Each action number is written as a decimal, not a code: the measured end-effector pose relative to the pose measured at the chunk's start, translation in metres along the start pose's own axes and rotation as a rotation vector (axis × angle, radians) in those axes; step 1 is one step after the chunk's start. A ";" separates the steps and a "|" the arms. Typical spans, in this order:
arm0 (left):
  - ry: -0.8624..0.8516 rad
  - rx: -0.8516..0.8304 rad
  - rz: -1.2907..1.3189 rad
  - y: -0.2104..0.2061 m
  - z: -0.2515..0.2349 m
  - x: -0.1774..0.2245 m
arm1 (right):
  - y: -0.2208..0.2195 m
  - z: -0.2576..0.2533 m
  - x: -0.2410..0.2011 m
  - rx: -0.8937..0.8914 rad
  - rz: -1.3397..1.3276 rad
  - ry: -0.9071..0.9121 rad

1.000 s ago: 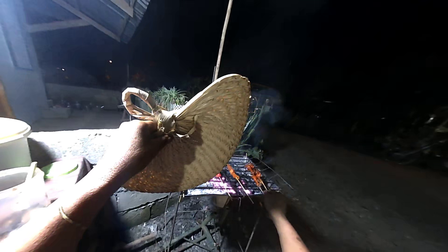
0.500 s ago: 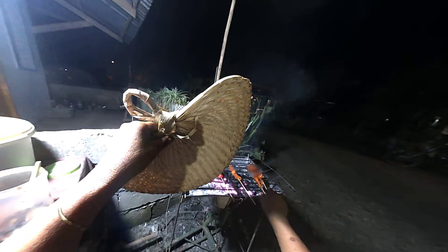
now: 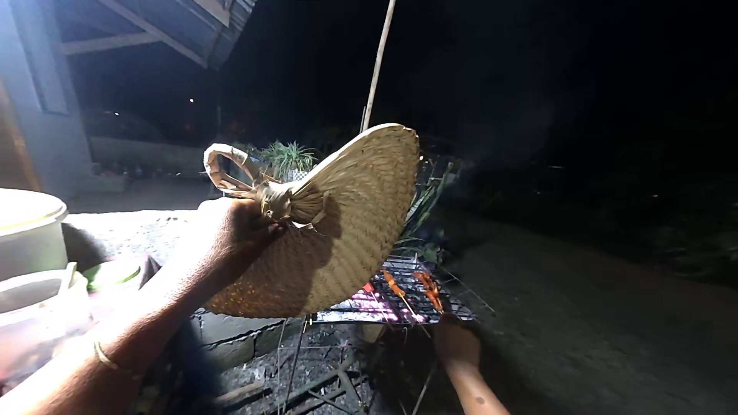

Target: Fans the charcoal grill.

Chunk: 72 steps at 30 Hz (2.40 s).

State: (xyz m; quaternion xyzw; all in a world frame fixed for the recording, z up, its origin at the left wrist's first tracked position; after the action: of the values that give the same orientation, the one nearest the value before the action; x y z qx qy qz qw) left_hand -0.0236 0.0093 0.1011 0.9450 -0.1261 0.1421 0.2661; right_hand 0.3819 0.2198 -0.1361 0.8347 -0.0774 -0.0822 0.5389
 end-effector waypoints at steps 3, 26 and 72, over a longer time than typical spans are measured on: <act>-0.019 0.005 0.031 -0.003 0.001 -0.003 | 0.004 0.000 0.005 -0.080 -0.075 -0.098; -0.016 -0.006 0.068 0.007 0.005 0.010 | -0.032 -0.030 0.052 -0.032 -1.439 -0.615; 0.023 -0.016 0.004 0.005 0.004 0.006 | 0.019 -0.020 0.031 0.156 -0.389 -0.132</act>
State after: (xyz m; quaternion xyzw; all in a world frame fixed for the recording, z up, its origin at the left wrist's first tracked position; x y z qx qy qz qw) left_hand -0.0185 0.0022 0.1022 0.9409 -0.1260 0.1525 0.2750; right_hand 0.4156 0.2225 -0.1121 0.8659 0.0441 -0.2329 0.4404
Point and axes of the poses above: each hand's wrist, its own z-axis away from the middle knuckle, its own y-axis out of the back of the hand, x = y × z, the point moved 8 cm from there along -z, towards the middle knuckle, and after that the axes turned 12 degrees about x, right-handed, at the moved point
